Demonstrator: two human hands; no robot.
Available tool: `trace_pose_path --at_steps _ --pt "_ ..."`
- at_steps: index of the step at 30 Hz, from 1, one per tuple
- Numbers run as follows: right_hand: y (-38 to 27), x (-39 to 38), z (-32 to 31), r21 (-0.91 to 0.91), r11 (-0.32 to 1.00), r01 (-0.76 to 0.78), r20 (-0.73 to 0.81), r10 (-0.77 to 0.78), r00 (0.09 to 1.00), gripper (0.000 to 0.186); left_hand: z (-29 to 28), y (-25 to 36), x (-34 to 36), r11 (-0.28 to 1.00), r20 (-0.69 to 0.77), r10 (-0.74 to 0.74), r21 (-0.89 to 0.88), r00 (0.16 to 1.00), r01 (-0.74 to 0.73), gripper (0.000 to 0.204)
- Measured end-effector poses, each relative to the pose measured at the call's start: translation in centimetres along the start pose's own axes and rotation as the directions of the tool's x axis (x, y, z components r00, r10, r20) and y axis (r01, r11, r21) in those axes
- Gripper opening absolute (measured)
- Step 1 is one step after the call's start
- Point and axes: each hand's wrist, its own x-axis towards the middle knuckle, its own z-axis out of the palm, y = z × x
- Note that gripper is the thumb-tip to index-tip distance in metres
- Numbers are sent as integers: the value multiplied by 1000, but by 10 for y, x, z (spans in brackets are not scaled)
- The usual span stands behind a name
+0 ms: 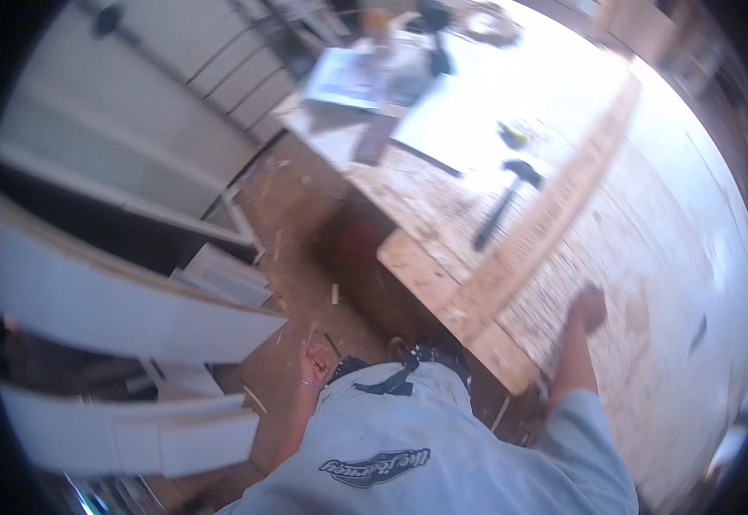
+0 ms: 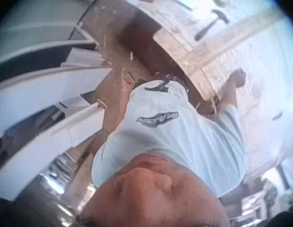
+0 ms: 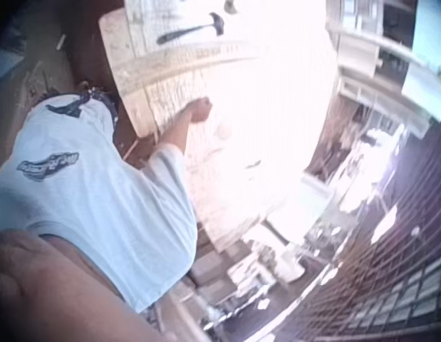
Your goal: The person uses a hammer to drive a nail into a wooden board, then uses a measuring tape to measure the length of a curved wooden panel and marks it with a pencil.
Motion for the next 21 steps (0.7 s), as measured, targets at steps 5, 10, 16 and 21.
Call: trace_pose_path --at_steps 5,10,16,21 --pt "21 9 -56 -49 998 -38 -198 27 980 35 180 72 -7 822 98 380 420 920 -384 36" --pt "6 38 -57 29 999 -20 -260 27 965 29 353 154 6 413 503 569 510 651 -755 37" --pt "25 10 -51 59 998 -6 -258 21 966 28 457 115 -26 -144 786 528 456 321 -878 28" --pt "22 7 -56 114 993 -14 -245 42 969 28 524 54 -22 -19 931 253 278 264 -960 24"
